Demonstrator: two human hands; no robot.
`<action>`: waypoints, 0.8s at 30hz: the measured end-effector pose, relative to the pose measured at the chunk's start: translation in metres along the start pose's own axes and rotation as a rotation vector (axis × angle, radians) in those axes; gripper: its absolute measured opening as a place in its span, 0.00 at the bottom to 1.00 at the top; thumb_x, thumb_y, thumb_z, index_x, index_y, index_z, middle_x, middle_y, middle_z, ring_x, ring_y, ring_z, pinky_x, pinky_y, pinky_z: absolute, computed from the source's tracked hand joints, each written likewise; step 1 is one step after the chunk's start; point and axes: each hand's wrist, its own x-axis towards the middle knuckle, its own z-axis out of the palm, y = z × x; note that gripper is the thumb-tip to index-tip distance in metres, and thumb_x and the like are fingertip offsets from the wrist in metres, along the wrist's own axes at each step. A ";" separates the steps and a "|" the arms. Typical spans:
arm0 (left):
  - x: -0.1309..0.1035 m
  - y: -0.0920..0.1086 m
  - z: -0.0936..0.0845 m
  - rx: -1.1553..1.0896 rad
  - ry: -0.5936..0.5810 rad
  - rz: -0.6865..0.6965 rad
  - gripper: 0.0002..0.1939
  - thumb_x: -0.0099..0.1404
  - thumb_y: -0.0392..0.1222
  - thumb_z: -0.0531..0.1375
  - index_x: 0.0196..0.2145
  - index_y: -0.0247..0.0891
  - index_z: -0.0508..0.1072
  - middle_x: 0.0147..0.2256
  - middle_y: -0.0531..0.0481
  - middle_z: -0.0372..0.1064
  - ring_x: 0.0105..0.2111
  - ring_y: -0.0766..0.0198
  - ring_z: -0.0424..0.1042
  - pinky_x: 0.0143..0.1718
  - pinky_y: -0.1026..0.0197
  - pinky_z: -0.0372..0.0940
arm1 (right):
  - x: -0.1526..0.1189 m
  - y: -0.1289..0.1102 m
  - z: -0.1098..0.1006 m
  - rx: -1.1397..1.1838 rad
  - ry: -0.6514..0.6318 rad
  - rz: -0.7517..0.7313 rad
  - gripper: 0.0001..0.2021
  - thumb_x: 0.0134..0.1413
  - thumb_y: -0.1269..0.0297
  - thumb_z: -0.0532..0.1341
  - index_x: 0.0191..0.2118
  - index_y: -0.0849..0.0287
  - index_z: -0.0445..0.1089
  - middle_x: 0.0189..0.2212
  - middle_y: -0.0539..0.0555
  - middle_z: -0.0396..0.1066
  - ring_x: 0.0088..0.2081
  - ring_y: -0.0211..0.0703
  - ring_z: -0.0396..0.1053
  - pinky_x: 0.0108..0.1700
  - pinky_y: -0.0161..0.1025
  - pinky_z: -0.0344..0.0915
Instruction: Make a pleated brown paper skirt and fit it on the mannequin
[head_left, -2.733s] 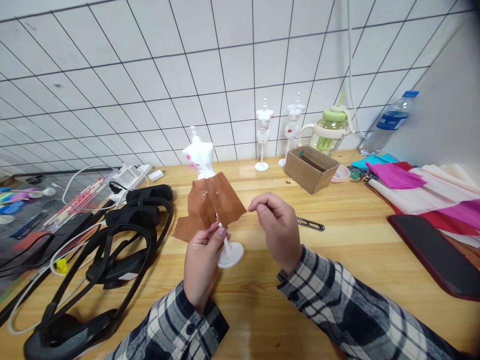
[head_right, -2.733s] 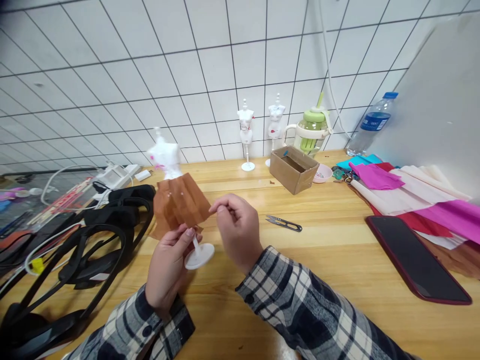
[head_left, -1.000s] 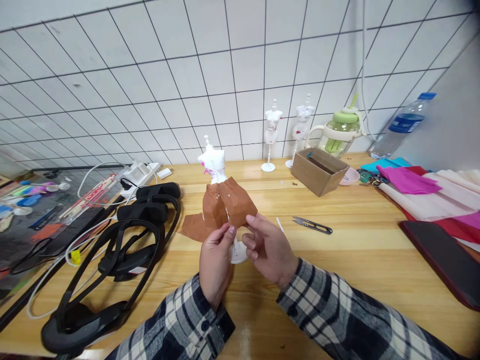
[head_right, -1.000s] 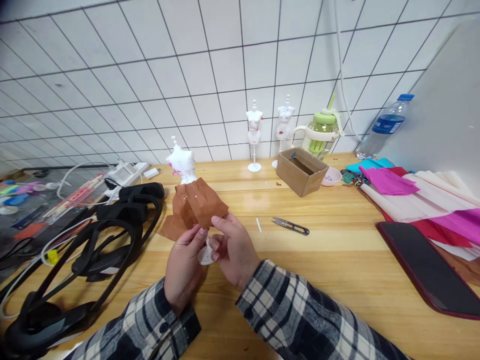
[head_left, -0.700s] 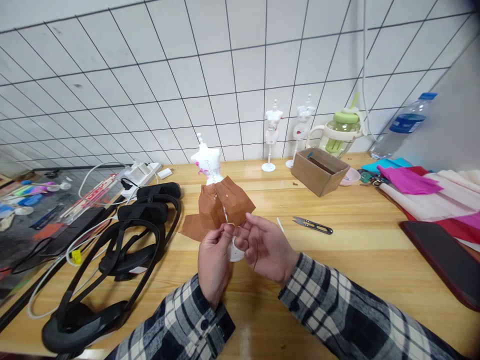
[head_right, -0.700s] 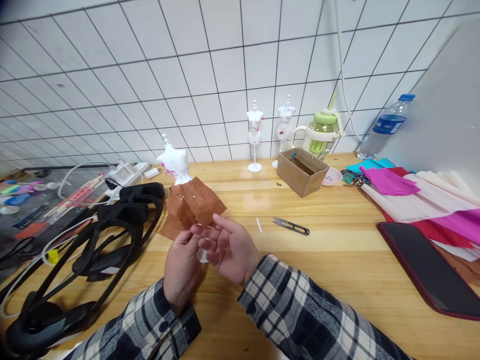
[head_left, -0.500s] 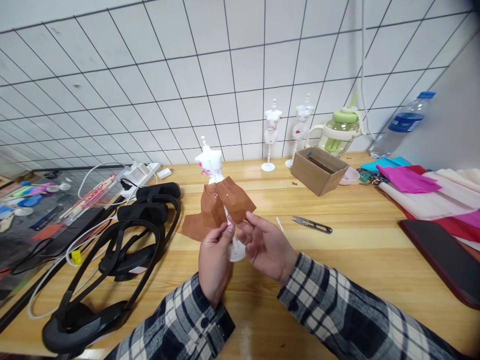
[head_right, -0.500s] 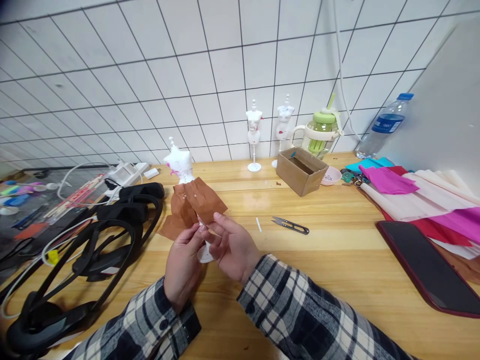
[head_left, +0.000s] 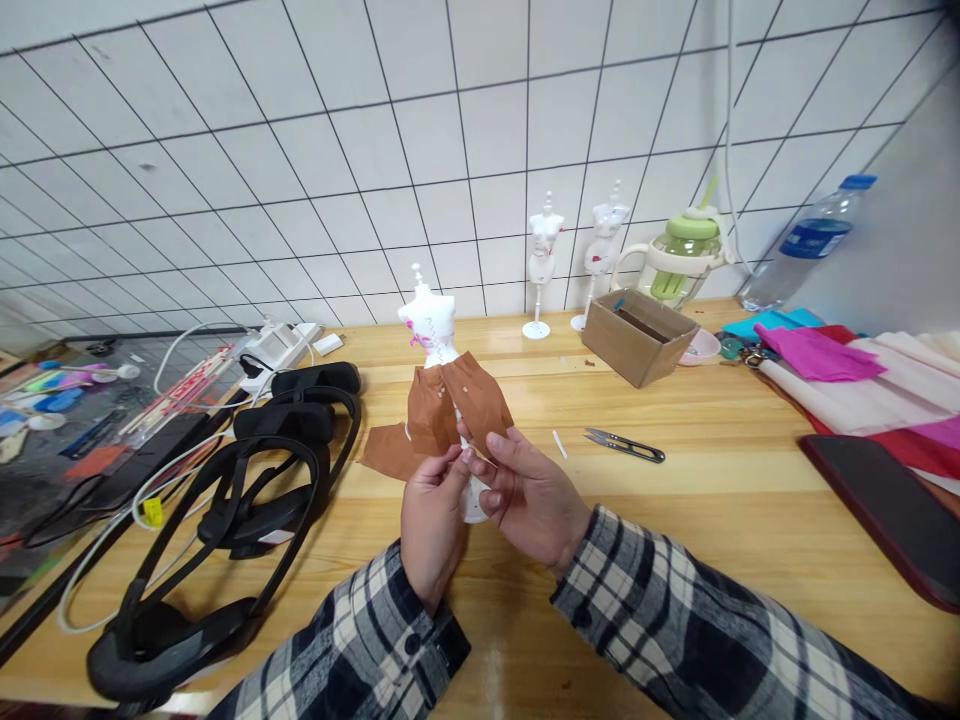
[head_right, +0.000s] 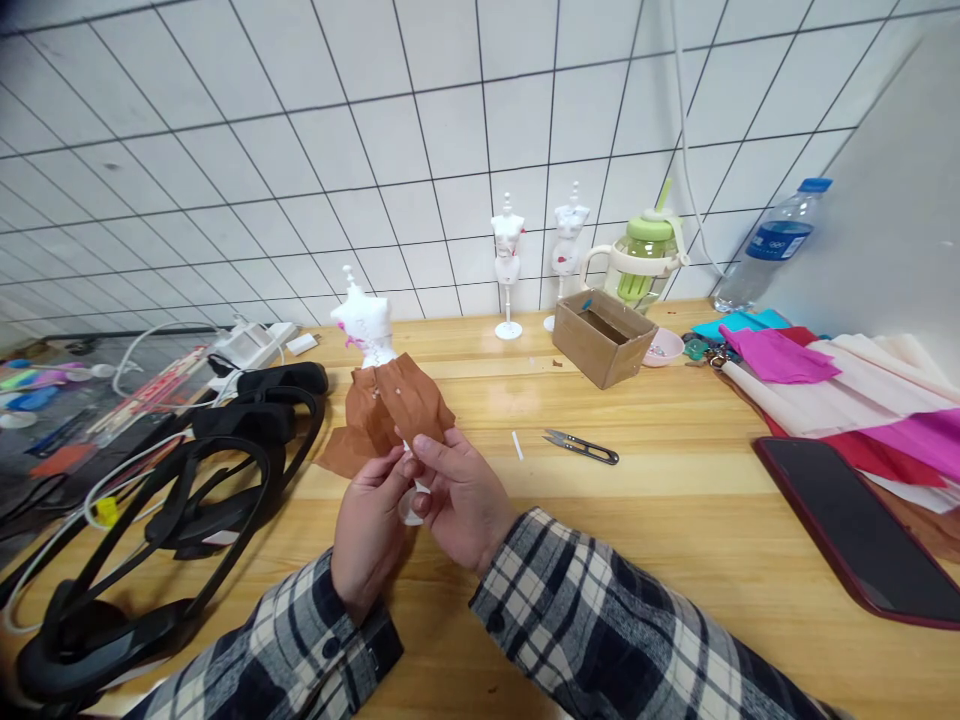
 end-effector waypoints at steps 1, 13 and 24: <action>0.000 -0.001 0.000 0.003 0.000 -0.006 0.16 0.46 0.44 0.72 0.30 0.34 0.75 0.28 0.52 0.74 0.26 0.69 0.70 0.29 0.67 0.63 | 0.001 0.000 0.000 -0.001 0.018 -0.006 0.13 0.45 0.70 0.70 0.37 0.58 0.67 0.30 0.46 0.72 0.26 0.28 0.67 0.18 0.21 0.57; 0.000 -0.012 -0.002 0.088 -0.108 -0.040 0.16 0.48 0.45 0.71 0.32 0.34 0.76 0.29 0.49 0.76 0.28 0.64 0.73 0.31 0.64 0.64 | 0.005 0.001 0.000 -0.044 0.041 -0.083 0.11 0.39 0.75 0.69 0.28 0.62 0.66 0.18 0.40 0.56 0.17 0.24 0.47 0.14 0.22 0.41; 0.002 -0.006 -0.002 -0.002 -0.155 -0.055 0.12 0.50 0.42 0.70 0.29 0.35 0.73 0.23 0.54 0.71 0.23 0.69 0.69 0.26 0.66 0.63 | 0.006 0.006 -0.004 -0.102 0.085 -0.019 0.12 0.37 0.71 0.71 0.29 0.63 0.69 0.19 0.42 0.63 0.16 0.23 0.52 0.14 0.21 0.46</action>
